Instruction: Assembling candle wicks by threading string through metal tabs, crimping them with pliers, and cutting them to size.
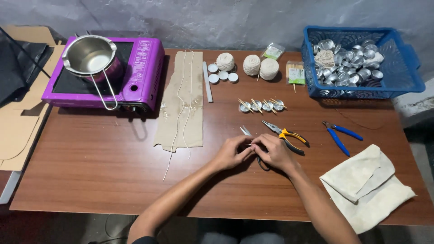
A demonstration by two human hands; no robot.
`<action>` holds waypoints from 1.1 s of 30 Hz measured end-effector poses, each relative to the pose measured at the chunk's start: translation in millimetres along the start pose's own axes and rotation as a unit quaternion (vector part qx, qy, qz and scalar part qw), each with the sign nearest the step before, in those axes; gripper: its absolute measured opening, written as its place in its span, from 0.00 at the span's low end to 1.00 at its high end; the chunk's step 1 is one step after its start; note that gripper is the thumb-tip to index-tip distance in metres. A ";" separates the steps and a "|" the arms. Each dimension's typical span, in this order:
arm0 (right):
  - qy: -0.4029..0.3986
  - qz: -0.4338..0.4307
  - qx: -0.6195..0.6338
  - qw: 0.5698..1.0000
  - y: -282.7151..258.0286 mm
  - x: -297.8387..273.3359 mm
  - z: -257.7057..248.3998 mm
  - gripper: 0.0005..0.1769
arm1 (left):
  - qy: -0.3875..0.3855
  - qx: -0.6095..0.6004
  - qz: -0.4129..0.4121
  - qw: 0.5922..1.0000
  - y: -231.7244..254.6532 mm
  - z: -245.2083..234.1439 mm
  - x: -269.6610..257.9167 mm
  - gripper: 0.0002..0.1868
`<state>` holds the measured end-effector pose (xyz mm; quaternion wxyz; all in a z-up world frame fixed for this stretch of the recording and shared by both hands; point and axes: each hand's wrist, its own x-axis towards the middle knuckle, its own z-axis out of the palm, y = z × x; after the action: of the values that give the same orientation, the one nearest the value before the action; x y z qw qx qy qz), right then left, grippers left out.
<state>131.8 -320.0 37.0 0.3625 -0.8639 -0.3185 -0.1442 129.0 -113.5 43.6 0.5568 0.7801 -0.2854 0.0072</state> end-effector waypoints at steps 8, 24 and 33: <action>0.009 0.009 0.009 1.000 -4.4 -1.8 0.2 0.04 | 0.045 -0.001 -0.063 0.997 -8.8 1.4 -6.9 0.06; 0.028 -0.016 -0.013 0.999 18.0 -13.6 15.3 0.05 | 0.045 0.133 0.043 0.989 -28.1 2.3 -21.5 0.09; 0.028 -0.040 -0.038 0.998 2.7 -12.2 6.3 0.05 | 0.029 0.108 0.062 0.992 -14.5 -4.2 -21.4 0.08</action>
<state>124.5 -322.4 25.3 0.3323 -0.8593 -0.3367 -0.1945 119.0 -97.3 25.6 0.4761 0.8157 -0.3144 0.0951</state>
